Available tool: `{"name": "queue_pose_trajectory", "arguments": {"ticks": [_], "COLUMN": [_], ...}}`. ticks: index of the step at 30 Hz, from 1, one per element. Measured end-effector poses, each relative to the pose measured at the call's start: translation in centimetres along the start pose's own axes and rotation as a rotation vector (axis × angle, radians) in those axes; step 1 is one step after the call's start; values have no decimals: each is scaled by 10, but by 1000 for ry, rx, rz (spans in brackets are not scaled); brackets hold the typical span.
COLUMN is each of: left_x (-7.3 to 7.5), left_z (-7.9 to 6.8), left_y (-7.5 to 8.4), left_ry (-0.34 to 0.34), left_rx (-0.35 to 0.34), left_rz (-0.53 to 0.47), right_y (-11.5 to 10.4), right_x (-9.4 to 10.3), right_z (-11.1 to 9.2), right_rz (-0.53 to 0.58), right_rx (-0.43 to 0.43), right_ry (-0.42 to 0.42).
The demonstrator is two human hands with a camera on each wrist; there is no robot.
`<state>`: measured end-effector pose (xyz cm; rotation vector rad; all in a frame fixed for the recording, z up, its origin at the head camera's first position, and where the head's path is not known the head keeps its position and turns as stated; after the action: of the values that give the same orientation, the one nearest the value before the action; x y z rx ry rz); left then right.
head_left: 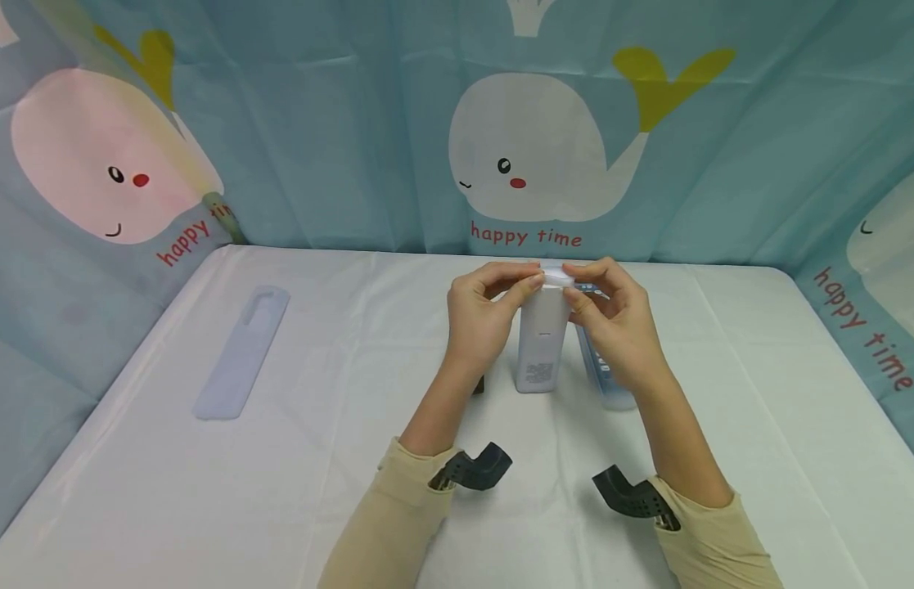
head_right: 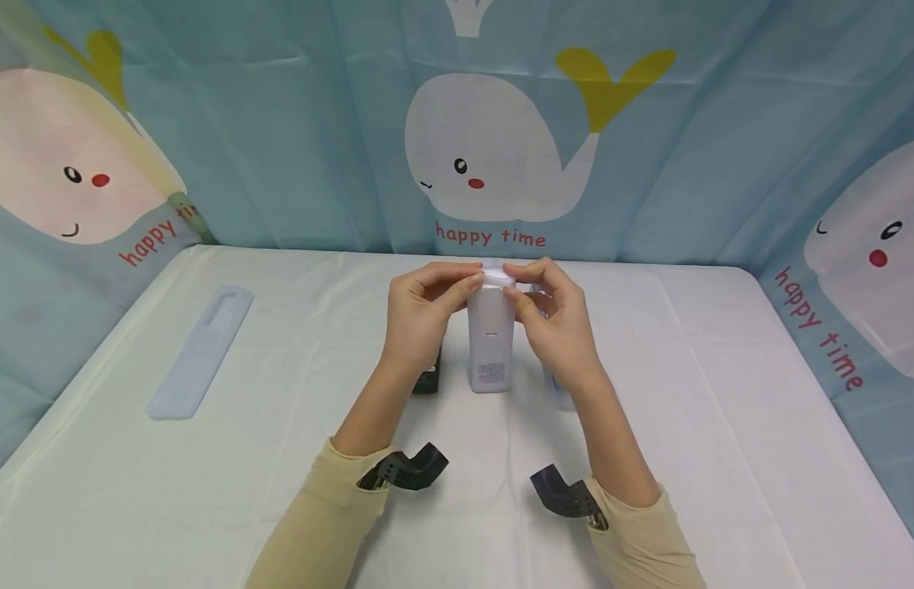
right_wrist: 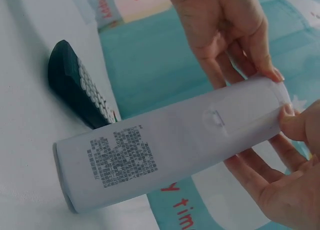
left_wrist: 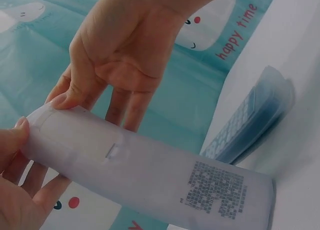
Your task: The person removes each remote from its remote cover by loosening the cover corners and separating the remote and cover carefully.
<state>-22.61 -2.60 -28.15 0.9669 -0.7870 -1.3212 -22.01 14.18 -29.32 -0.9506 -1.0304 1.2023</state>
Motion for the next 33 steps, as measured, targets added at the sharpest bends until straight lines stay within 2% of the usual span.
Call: {"name": "queue_pose_trajectory", "arguments": {"ticks": [12,24,33], "left_x": [3,4,3], "left_z": [3,3,4], "left_y": [-11,-22,-30], "left_ry": [10,16,27], "left_rx": [175,281,348], "left_rz": [-130,-267,-322], "right_y": [0,1,1], "right_x": [-1,-2,-2], "right_z": [-1,-2,-2], "right_rz": [32,58,91], "right_rx": [5,-4,-3], "right_ry": [-34,-73,-103]}}
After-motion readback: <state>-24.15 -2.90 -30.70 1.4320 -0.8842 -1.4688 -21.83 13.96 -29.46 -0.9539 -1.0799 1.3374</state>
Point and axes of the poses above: each hand's wrist, its own z-axis towards the middle knuckle, its own x-axis out of the back of the hand, y = z × x, the point moved 9 cm from there along z, towards the middle knuckle, and after that the axes turned 6 degrees about y, right-handed, at the moved point
